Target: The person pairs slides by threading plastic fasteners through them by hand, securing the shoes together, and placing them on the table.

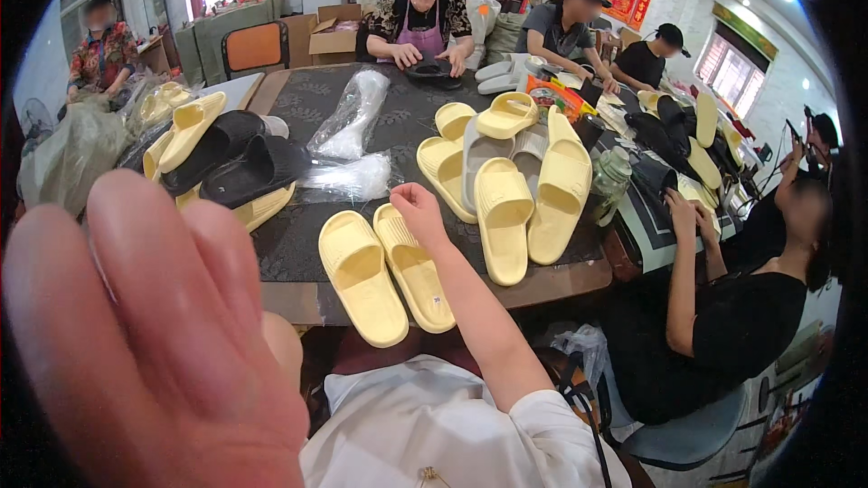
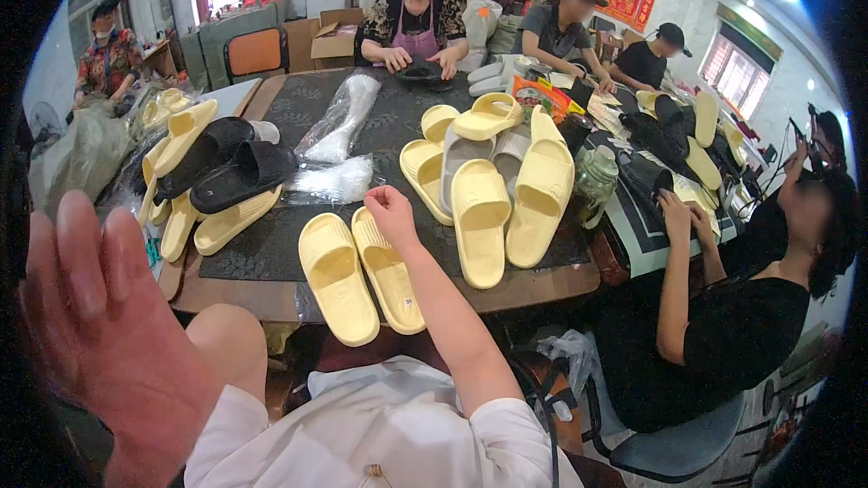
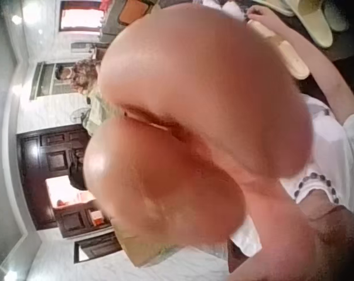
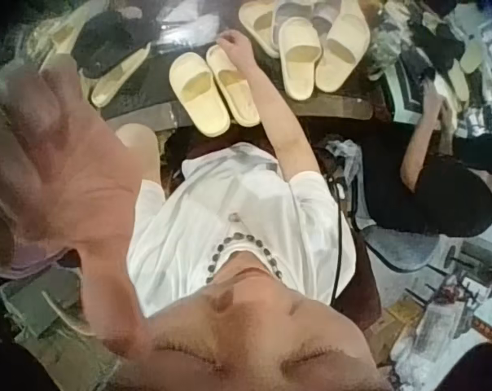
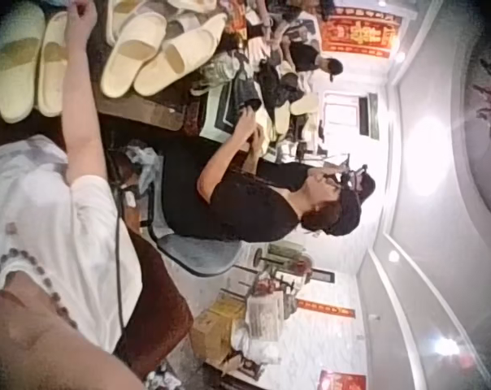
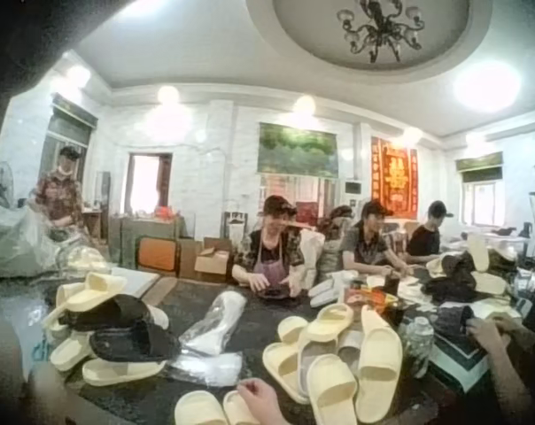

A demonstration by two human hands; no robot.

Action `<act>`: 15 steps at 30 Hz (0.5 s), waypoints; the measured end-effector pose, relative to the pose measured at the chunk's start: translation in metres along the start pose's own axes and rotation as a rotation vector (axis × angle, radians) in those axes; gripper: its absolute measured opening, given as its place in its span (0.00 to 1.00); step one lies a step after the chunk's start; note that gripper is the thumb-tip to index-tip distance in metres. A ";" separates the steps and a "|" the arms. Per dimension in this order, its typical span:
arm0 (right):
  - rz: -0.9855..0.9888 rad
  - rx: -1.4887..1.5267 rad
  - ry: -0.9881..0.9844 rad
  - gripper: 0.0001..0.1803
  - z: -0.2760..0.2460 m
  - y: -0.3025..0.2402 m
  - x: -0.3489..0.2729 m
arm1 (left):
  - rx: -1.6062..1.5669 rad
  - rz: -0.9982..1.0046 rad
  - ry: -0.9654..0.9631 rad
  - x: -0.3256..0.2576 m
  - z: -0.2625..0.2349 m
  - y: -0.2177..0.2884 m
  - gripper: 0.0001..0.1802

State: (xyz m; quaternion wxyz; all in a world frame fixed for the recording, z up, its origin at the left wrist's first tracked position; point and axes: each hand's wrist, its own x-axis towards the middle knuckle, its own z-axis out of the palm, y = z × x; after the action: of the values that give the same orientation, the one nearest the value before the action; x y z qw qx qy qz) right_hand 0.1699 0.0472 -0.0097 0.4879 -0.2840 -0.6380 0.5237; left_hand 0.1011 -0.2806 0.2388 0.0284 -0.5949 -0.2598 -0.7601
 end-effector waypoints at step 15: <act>-0.180 -0.065 0.128 0.15 -0.017 -0.035 -0.012 | 0.337 0.132 0.015 -0.049 -0.013 -0.098 0.28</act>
State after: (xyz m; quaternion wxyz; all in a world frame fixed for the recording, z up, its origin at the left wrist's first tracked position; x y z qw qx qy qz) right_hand 0.1951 0.0336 0.0194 0.5631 -0.2741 -0.6450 0.4378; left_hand 0.0695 -0.2142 0.1563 0.1795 -0.5916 -0.3436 -0.7069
